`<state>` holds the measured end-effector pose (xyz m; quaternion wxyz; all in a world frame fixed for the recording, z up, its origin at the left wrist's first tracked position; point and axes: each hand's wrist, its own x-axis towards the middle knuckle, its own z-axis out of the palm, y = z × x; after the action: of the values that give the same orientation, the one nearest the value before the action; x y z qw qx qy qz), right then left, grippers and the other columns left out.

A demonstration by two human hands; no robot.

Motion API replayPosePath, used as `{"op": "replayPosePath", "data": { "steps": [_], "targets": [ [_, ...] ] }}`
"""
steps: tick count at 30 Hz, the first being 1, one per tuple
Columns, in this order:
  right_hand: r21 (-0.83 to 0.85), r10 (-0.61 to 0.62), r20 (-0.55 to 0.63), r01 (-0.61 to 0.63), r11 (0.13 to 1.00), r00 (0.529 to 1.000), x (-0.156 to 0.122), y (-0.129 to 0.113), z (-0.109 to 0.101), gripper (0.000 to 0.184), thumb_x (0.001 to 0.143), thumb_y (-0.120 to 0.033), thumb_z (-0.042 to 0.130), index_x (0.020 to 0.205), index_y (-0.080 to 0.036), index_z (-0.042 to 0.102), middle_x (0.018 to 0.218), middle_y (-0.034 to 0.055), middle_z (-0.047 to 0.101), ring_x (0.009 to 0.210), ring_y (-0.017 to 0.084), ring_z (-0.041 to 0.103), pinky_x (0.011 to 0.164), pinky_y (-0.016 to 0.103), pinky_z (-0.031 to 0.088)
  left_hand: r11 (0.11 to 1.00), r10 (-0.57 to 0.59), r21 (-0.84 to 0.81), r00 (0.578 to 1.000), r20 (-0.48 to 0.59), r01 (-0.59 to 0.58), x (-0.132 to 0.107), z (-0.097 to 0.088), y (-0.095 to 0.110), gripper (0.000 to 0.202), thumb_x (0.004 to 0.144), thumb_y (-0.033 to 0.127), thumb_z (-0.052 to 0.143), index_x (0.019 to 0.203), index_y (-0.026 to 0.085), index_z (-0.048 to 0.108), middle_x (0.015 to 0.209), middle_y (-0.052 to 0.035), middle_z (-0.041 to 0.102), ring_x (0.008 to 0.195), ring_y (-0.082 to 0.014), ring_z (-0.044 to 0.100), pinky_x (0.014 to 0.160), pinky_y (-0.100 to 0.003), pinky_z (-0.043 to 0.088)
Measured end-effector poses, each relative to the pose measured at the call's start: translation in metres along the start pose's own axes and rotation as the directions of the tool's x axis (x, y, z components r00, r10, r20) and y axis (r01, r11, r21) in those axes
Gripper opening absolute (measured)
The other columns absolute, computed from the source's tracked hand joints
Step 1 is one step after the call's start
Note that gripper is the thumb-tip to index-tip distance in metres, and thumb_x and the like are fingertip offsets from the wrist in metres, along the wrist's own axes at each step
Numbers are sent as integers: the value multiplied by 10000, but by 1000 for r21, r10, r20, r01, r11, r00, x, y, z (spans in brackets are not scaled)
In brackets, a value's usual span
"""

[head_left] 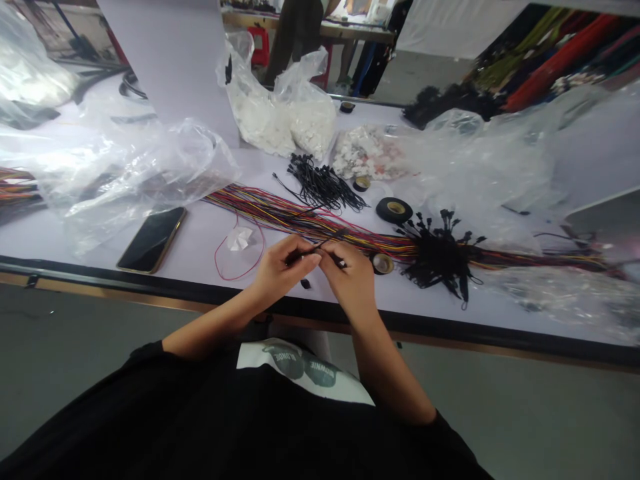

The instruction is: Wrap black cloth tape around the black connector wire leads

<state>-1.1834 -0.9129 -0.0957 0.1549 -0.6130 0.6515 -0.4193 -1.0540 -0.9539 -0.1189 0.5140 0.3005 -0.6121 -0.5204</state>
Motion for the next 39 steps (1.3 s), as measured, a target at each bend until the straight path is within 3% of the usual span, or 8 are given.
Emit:
{"op": "replayPosePath", "data": {
  "steps": [8, 12, 16, 20, 25, 29, 33, 39],
  "targets": [
    [-358, -344, -4, 320, 877, 939, -1, 11, -4, 317, 889, -300, 487, 1168, -237, 623, 1041, 65, 724, 964, 224, 650, 826, 372, 438, 843, -380, -380, 922, 77, 380, 8, 5, 6, 224, 640, 287, 703, 586, 145, 539, 466, 60, 480, 365, -12, 307, 367, -172, 160],
    [-335, -495, -117, 435, 836, 861, 1, 20, 3, 275, 894, -251, 476, 1109, -237, 646, 1042, 70, 722, 1028, 220, 639, 910, 391, 421, 625, -547, -450, 769, 330, 638, 13, -1, 7, 263, 596, 261, 734, 602, 147, 497, 491, 51, 509, 325, -2, 302, 324, -141, 113],
    [58, -444, -144, 455, 888, 884, 4, 25, 8, 268, 903, -265, 469, 1117, -273, 630, 1138, 47, 686, 1118, 204, 604, 956, 392, 451, 447, -551, -388, 590, 589, 806, 17, -5, 4, 287, 602, 243, 729, 556, 146, 463, 431, 78, 396, 313, -1, 264, 301, -131, 136],
    [381, -378, -36, 363, 851, 925, 5, 27, 6, 247, 831, -366, 595, 1055, -290, 666, 1196, 37, 638, 1174, 222, 558, 1006, 413, 426, 546, -505, -479, 726, 466, 687, 16, -1, 0, 262, 562, 238, 754, 602, 141, 514, 469, 76, 438, 336, 7, 264, 313, -127, 163],
    [434, -144, -137, 190, 881, 980, 7, 22, 0, 140, 818, -349, 604, 773, -254, 696, 807, 7, 671, 817, 167, 630, 780, 332, 496, 776, -383, -450, 897, 222, 443, 11, -3, 1, 273, 537, 324, 771, 645, 158, 583, 593, 27, 563, 507, -66, 491, 465, -188, 370],
    [212, -77, -84, 94, 973, 993, 7, 7, -8, 129, 766, -326, 638, 695, -228, 684, 723, 1, 656, 711, 160, 610, 691, 307, 478, 966, -160, -161, 957, 241, 202, 13, -11, 2, 182, 630, 284, 715, 651, 150, 594, 620, 17, 543, 548, -73, 467, 509, -212, 342],
    [159, 28, -48, -20, 987, 998, 6, 1, -3, 179, 794, -365, 579, 753, -220, 675, 722, 8, 682, 689, 173, 631, 674, 310, 482, 995, -56, 88, 997, 57, 50, 14, -5, -6, 99, 684, 154, 632, 704, 168, 536, 635, 46, 533, 574, -61, 476, 557, -199, 359],
    [102, 32, -107, -21, 995, 994, 7, 9, 9, 159, 779, -383, 587, 780, -226, 610, 767, 10, 693, 725, 178, 643, 705, 319, 487, 993, -109, -48, 989, -100, 105, 6, 12, -15, 136, 698, 227, 655, 703, 171, 532, 611, 51, 540, 522, -53, 477, 514, -193, 380]
  ]
}}
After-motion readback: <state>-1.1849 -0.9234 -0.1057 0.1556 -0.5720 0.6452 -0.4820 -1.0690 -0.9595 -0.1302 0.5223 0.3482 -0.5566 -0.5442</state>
